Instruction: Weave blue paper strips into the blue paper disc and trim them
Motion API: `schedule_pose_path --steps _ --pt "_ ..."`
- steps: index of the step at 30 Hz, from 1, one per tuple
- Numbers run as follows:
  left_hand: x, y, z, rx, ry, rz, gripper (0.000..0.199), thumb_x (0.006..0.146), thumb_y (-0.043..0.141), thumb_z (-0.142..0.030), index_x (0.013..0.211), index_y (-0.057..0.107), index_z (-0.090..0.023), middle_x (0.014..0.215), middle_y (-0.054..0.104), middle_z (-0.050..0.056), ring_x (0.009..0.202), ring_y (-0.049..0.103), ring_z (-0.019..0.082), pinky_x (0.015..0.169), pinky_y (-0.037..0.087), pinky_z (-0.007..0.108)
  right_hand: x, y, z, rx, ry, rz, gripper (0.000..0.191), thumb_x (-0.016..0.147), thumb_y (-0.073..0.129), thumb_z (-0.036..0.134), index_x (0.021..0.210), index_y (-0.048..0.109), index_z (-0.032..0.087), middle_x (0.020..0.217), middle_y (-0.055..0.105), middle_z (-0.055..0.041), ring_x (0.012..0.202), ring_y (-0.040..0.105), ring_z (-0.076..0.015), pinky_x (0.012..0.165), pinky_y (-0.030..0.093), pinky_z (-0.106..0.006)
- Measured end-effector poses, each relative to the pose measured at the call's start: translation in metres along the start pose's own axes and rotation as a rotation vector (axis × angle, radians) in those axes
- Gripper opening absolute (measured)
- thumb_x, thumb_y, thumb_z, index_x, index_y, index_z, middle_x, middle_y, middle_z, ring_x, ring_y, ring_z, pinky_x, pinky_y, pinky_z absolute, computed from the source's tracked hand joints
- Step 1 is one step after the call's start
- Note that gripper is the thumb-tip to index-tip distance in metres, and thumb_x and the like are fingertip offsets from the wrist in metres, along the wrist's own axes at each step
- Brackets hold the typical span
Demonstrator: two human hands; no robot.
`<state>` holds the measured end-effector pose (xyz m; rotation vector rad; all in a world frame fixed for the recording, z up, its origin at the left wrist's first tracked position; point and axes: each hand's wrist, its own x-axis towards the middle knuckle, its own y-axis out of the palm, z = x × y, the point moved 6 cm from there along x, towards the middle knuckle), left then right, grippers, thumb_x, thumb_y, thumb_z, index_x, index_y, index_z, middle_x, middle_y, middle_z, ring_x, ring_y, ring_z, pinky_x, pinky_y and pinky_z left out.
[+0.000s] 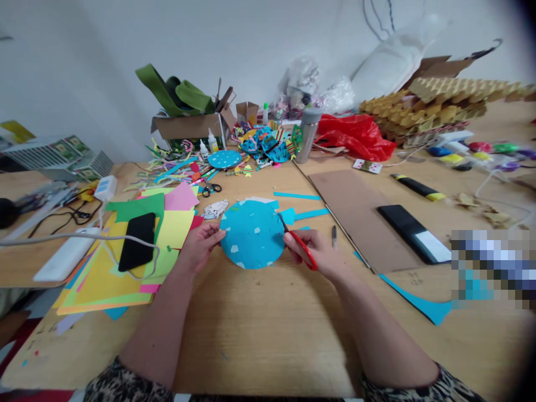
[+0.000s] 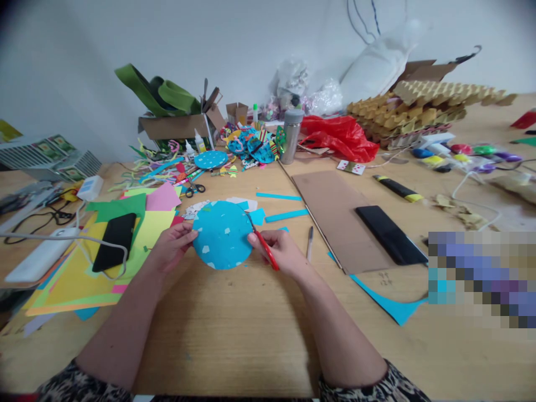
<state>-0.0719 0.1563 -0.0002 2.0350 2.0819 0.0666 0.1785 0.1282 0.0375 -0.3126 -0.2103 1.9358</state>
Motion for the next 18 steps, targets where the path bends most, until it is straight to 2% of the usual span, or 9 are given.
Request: schedule_pose_path --steps 5,11,18 --pt "0.0003 -0.0006 0.0002 0.000 -0.009 0.010 0.032 0.055 0.084 -0.029 0.077 0.067 -0.014 0.071 0.063 0.000 0.063 0.055 0.010 0.057 0.043 0.021 -0.0021 0.0013 0.0042 0.026 -0.040 0.043 0.056 0.079 0.045 0.070 0.053 0.048 0.020 0.044 0.047 0.0016 0.042 0.037 -0.0091 0.044 0.028 -0.025" --pt "-0.0007 0.0004 -0.0015 -0.020 -0.011 0.004 0.032 0.054 0.084 -0.028 0.076 0.067 -0.014 0.070 0.063 0.000 0.062 0.055 0.009 0.058 0.044 0.021 -0.0030 0.0016 0.0054 0.039 -0.053 0.039 0.058 0.079 0.042 0.072 0.053 0.047 0.021 0.043 0.046 0.0017 0.041 0.039 -0.0097 0.045 0.031 -0.025" --pt "0.0001 -0.0005 -0.0008 -0.013 -0.013 0.011 0.032 0.054 0.085 -0.030 0.076 0.067 -0.014 0.071 0.064 0.001 0.062 0.055 0.010 0.058 0.044 0.022 -0.0013 0.0005 0.0013 0.042 -0.038 0.024 0.057 0.075 0.049 0.074 0.058 0.052 0.020 0.041 0.046 0.0026 0.037 0.037 -0.0085 0.040 0.027 -0.024"
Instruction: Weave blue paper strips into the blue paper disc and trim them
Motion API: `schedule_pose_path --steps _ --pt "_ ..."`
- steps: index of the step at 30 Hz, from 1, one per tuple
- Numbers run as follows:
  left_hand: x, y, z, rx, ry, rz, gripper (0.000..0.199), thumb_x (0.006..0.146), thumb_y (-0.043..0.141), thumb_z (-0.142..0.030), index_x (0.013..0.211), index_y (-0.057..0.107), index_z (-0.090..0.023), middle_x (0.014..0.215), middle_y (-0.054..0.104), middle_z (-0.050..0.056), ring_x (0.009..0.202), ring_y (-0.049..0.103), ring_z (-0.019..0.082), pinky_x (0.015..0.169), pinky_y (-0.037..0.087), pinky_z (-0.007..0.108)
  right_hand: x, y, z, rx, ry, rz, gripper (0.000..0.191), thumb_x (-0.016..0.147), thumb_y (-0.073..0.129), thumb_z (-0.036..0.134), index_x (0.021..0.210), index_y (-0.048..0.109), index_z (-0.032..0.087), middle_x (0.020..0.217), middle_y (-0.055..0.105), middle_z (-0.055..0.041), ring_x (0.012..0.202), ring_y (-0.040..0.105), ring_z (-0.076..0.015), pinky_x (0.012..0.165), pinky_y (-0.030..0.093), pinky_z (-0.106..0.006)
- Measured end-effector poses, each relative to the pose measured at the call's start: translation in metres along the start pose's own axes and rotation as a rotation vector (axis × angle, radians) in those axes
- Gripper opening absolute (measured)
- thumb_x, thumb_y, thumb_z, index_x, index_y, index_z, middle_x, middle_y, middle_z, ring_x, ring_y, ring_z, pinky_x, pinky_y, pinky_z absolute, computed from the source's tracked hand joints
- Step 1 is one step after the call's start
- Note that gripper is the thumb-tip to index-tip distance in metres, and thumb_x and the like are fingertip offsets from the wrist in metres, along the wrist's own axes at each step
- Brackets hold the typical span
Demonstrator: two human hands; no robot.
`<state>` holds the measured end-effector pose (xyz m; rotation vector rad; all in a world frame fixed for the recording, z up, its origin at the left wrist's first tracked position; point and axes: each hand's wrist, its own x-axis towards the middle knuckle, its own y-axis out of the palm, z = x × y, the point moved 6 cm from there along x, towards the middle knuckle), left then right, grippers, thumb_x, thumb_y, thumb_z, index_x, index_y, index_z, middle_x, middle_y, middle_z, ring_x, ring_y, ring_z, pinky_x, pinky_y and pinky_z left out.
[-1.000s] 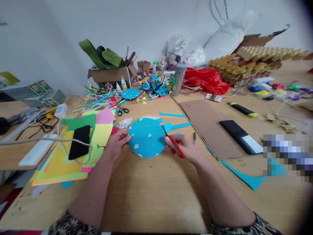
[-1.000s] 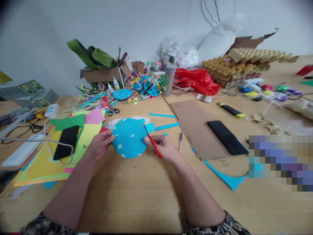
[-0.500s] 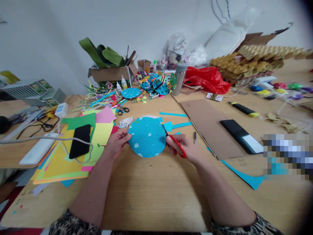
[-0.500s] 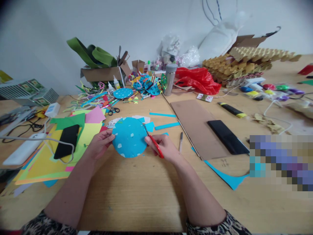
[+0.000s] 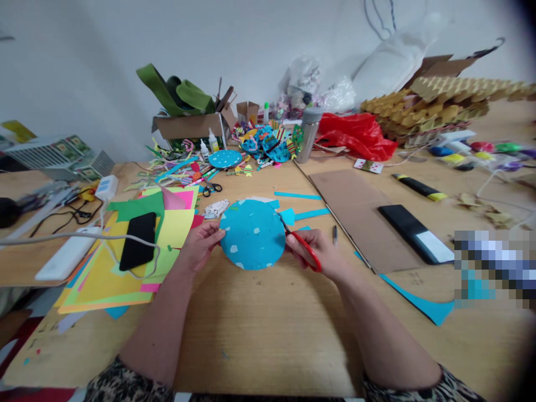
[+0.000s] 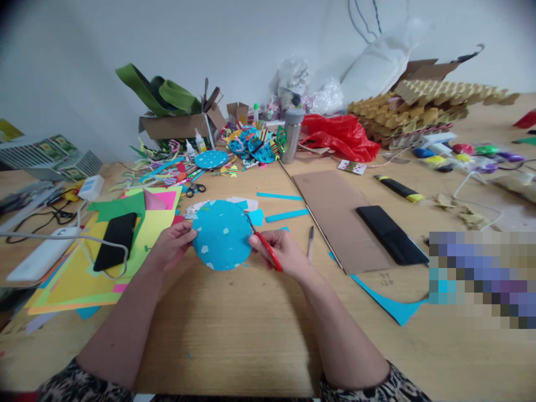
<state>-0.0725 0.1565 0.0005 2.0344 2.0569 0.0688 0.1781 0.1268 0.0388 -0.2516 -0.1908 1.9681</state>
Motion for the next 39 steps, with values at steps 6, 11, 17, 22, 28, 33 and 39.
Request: schedule_pose_path --steps 6,11,17,22,28,33,39 --pt "-0.0008 0.0002 -0.0032 0.011 -0.004 0.008 0.032 0.053 0.085 -0.029 0.074 0.067 -0.014 0.069 0.063 0.000 0.060 0.054 0.009 0.057 0.042 0.021 0.0034 -0.0030 -0.0085 -0.035 -0.003 -0.025 0.053 0.075 0.055 0.069 0.063 0.056 0.017 0.043 0.044 0.0037 0.038 0.038 -0.0076 0.038 0.022 -0.022" --pt "-0.0016 -0.0008 -0.0061 0.003 0.010 -0.013 0.030 0.052 0.085 -0.026 0.072 0.066 -0.015 0.066 0.062 -0.001 0.060 0.053 0.009 0.057 0.042 0.021 0.0036 -0.0036 -0.0066 -0.034 0.015 -0.029 0.056 0.073 0.055 0.072 0.060 0.056 0.017 0.042 0.042 0.0041 0.036 0.036 -0.0069 0.037 0.023 -0.022" --pt "-0.0014 -0.0016 -0.0062 0.006 0.001 -0.019 0.033 0.051 0.086 -0.028 0.074 0.067 -0.014 0.068 0.063 -0.001 0.061 0.054 0.009 0.058 0.043 0.021 0.0030 -0.0062 -0.0067 -0.032 0.034 -0.056 0.057 0.073 0.053 0.073 0.061 0.056 0.017 0.041 0.043 0.0038 0.035 0.037 -0.0076 0.037 0.025 -0.022" --pt "0.0002 -0.0028 -0.0047 0.011 -0.004 -0.014 0.034 0.050 0.086 -0.030 0.072 0.066 -0.014 0.067 0.062 -0.002 0.060 0.053 0.008 0.058 0.042 0.021 0.0034 -0.0097 -0.0092 -0.081 0.021 -0.087 0.056 0.075 0.052 0.071 0.064 0.057 0.016 0.042 0.041 0.0049 0.038 0.037 -0.0079 0.040 0.025 -0.023" --pt "0.0016 -0.0030 -0.0010 0.042 -0.002 0.014 0.030 0.053 0.084 -0.030 0.071 0.065 -0.014 0.067 0.061 -0.002 0.060 0.052 0.008 0.057 0.041 0.021 0.0057 -0.0079 -0.0109 -0.164 0.024 -0.047 0.054 0.073 0.055 0.070 0.059 0.051 0.018 0.046 0.039 0.0045 0.043 0.034 -0.0078 0.043 0.018 -0.024" --pt "0.0013 -0.0007 -0.0001 0.056 -0.004 0.052 0.031 0.053 0.085 -0.031 0.072 0.066 -0.015 0.066 0.062 -0.002 0.059 0.053 0.009 0.056 0.041 0.021 0.0062 -0.0065 -0.0107 -0.178 0.011 -0.011 0.056 0.074 0.052 0.072 0.057 0.046 0.019 0.048 0.037 0.0044 0.044 0.031 -0.0075 0.045 0.017 -0.025" --pt "0.0019 -0.0035 0.0012 0.073 0.010 0.051 0.032 0.056 0.084 -0.032 0.075 0.067 -0.014 0.070 0.063 0.000 0.063 0.054 0.010 0.060 0.042 0.023 0.0040 -0.0054 -0.0078 -0.176 0.012 0.021 0.057 0.075 0.049 0.073 0.057 0.044 0.019 0.048 0.035 0.0051 0.045 0.029 -0.0069 0.046 0.016 -0.026"
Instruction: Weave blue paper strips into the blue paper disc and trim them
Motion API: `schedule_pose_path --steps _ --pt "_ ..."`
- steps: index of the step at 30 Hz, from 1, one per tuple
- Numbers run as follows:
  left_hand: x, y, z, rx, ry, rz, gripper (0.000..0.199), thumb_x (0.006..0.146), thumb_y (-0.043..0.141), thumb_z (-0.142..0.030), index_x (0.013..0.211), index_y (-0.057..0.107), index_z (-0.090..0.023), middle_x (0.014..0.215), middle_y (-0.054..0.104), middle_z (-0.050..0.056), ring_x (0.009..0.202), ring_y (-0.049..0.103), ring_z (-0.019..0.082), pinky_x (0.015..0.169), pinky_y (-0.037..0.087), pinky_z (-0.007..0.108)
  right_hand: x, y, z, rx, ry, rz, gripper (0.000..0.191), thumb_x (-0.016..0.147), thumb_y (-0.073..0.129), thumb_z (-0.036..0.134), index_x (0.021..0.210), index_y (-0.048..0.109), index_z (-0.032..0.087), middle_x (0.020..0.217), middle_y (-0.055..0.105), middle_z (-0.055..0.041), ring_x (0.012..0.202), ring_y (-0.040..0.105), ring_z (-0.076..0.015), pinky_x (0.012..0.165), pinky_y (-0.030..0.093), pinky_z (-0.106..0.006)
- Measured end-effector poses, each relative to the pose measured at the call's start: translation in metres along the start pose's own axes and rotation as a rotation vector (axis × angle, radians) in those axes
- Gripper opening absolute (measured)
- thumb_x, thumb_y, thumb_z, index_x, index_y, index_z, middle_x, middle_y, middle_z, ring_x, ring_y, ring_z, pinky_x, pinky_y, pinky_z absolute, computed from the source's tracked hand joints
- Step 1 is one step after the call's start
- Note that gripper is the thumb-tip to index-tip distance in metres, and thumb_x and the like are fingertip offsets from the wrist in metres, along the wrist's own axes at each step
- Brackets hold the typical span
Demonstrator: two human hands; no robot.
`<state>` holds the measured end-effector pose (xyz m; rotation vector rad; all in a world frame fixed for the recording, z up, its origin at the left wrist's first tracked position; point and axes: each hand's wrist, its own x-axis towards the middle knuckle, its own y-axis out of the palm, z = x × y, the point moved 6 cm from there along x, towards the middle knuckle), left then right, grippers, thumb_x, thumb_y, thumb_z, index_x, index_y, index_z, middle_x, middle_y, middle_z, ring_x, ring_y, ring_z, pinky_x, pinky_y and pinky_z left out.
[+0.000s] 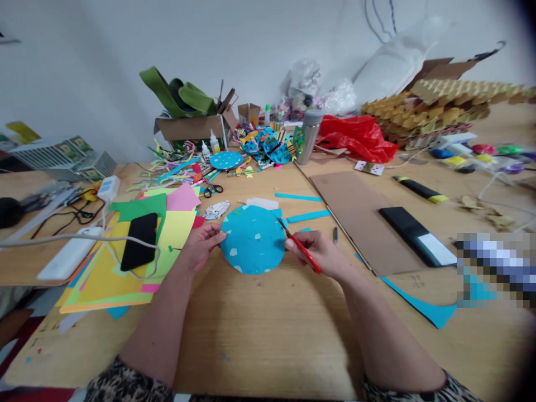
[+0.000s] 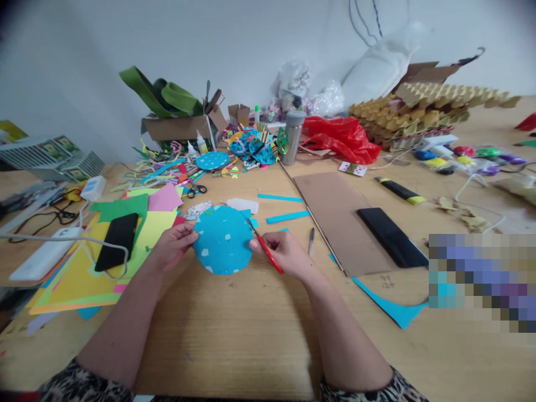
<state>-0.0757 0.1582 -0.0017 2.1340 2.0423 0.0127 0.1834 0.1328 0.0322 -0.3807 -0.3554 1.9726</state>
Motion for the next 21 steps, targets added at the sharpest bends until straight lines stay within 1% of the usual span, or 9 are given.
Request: schedule_pose_path --steps 4,11,16,21 --pt "-0.0004 0.0007 0.0009 0.020 0.000 0.022 0.032 0.058 0.083 -0.033 0.079 0.067 -0.014 0.075 0.064 0.001 0.067 0.056 0.011 0.063 0.043 0.024 -0.0001 0.0002 -0.0005 -0.011 -0.002 0.011 0.056 0.076 0.049 0.072 0.058 0.045 0.019 0.049 0.035 0.0053 0.045 0.029 -0.0068 0.046 0.016 -0.025" --pt "-0.0013 0.0043 0.0013 0.034 -0.007 0.043 0.029 0.058 0.083 -0.033 0.073 0.066 -0.015 0.070 0.063 -0.001 0.065 0.056 0.011 0.063 0.043 0.023 0.0011 0.0000 -0.0038 0.006 -0.010 0.004 0.055 0.078 0.051 0.068 0.056 0.042 0.019 0.049 0.036 0.0051 0.045 0.030 -0.0065 0.045 0.016 -0.025" --pt "-0.0011 0.0020 -0.0014 0.015 -0.007 0.020 0.032 0.056 0.084 -0.033 0.077 0.068 -0.014 0.075 0.066 0.002 0.068 0.057 0.012 0.064 0.045 0.024 -0.0009 -0.0031 0.0001 -0.011 0.003 0.006 0.056 0.077 0.048 0.072 0.059 0.048 0.018 0.049 0.038 0.0044 0.045 0.032 -0.0076 0.046 0.017 -0.025" --pt "-0.0006 0.0004 -0.0013 -0.034 -0.014 -0.003 0.031 0.053 0.085 -0.031 0.073 0.068 -0.015 0.070 0.064 0.000 0.062 0.055 0.010 0.060 0.043 0.022 -0.0017 -0.0008 0.0006 -0.008 0.001 0.048 0.055 0.078 0.048 0.071 0.061 0.048 0.018 0.050 0.038 0.0044 0.045 0.032 -0.0078 0.045 0.018 -0.025"
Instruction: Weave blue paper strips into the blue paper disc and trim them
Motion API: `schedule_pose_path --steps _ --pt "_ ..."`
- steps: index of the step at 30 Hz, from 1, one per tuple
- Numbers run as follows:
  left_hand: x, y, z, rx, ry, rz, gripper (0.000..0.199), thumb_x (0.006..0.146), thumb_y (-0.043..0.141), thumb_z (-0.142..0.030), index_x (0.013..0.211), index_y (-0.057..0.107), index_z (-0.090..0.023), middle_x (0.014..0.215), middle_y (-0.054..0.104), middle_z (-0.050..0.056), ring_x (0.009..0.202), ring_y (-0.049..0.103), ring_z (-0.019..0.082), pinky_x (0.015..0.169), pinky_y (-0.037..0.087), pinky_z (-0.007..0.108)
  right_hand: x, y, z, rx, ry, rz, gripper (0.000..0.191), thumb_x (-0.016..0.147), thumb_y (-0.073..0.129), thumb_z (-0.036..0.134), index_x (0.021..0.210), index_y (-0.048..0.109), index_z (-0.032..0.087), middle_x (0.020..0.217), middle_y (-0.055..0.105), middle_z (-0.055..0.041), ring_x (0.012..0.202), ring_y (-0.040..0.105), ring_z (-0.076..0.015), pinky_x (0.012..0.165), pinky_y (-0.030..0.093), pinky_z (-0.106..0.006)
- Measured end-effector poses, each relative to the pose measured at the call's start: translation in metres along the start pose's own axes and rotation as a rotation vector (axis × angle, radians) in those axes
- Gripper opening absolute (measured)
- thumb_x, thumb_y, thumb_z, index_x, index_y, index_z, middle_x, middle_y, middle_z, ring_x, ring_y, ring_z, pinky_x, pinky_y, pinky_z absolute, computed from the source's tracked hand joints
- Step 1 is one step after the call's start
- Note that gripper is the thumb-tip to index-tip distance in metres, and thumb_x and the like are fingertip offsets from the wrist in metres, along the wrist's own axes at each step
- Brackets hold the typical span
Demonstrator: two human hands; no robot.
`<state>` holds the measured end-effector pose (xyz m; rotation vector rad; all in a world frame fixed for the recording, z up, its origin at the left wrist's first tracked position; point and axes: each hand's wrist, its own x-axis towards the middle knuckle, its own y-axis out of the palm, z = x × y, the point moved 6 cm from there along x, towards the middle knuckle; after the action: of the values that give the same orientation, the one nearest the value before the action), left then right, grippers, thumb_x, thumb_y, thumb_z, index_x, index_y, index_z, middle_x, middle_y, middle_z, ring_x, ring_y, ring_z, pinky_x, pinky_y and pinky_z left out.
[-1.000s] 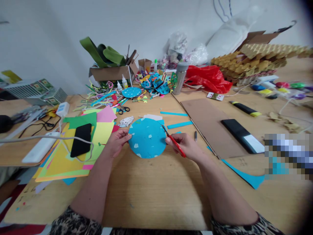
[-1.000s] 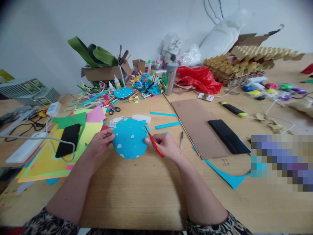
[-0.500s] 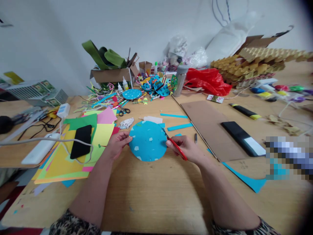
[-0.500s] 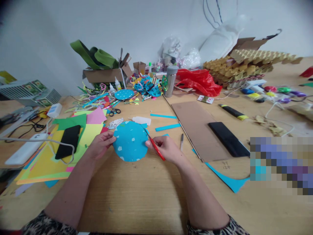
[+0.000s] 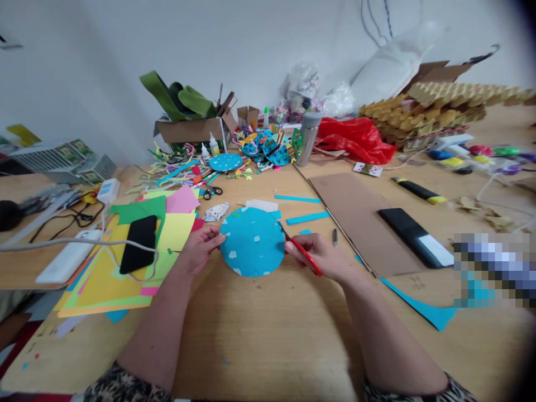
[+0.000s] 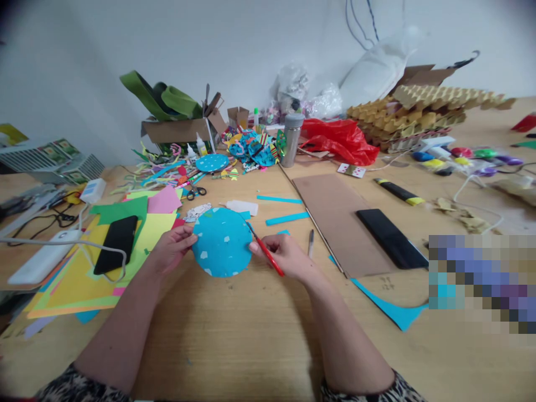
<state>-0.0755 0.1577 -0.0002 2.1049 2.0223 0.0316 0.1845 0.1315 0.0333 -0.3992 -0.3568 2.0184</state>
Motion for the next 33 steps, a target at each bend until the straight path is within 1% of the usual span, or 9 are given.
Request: schedule_pose_path --steps 7,10,16,22,28,33 --pt "-0.0006 0.0029 0.0023 0.019 -0.011 0.015 0.028 0.056 0.084 -0.029 0.075 0.068 -0.015 0.071 0.065 0.000 0.063 0.056 0.010 0.062 0.043 0.023 0.0009 0.0021 -0.0011 0.045 -0.054 -0.002 0.053 0.079 0.052 0.066 0.057 0.040 0.020 0.053 0.036 0.0048 0.048 0.031 -0.0078 0.047 0.018 -0.025" --pt "-0.0010 0.0049 0.0023 0.028 -0.017 0.037 0.027 0.057 0.083 -0.029 0.074 0.068 -0.015 0.071 0.066 0.000 0.065 0.057 0.011 0.062 0.044 0.023 0.0010 0.0014 -0.0020 0.048 -0.059 -0.007 0.052 0.079 0.053 0.066 0.058 0.040 0.020 0.054 0.036 0.0049 0.049 0.031 -0.0079 0.047 0.019 -0.025" --pt "-0.0005 0.0020 0.0016 0.003 -0.013 0.010 0.030 0.056 0.084 -0.030 0.076 0.068 -0.014 0.073 0.066 0.001 0.065 0.056 0.011 0.062 0.044 0.024 0.0001 0.0007 -0.0007 0.018 -0.031 0.007 0.054 0.079 0.048 0.069 0.059 0.039 0.020 0.055 0.034 0.0048 0.050 0.029 -0.0082 0.047 0.018 -0.026" --pt "-0.0021 0.0043 0.0018 -0.008 -0.031 0.029 0.030 0.057 0.084 -0.031 0.076 0.068 -0.015 0.073 0.066 0.001 0.066 0.057 0.011 0.064 0.044 0.024 -0.0007 0.0011 0.0013 0.027 -0.043 0.012 0.053 0.079 0.049 0.068 0.061 0.042 0.019 0.059 0.035 0.0041 0.054 0.029 -0.0088 0.049 0.020 -0.026" --pt "-0.0031 0.0081 0.0018 0.018 -0.030 0.062 0.027 0.059 0.083 -0.029 0.075 0.067 -0.015 0.071 0.066 0.000 0.066 0.057 0.011 0.063 0.044 0.023 0.0003 0.0010 0.0009 0.021 -0.049 0.005 0.053 0.079 0.048 0.069 0.061 0.039 0.020 0.060 0.034 0.0041 0.056 0.028 -0.0093 0.051 0.021 -0.026" --pt "-0.0032 0.0083 0.0024 0.017 -0.036 0.064 0.026 0.059 0.083 -0.030 0.074 0.067 -0.015 0.071 0.065 0.000 0.065 0.057 0.011 0.063 0.043 0.023 -0.0001 0.0010 0.0003 0.021 -0.052 0.022 0.052 0.081 0.049 0.067 0.062 0.040 0.020 0.061 0.035 0.0038 0.056 0.029 -0.0095 0.051 0.021 -0.027"
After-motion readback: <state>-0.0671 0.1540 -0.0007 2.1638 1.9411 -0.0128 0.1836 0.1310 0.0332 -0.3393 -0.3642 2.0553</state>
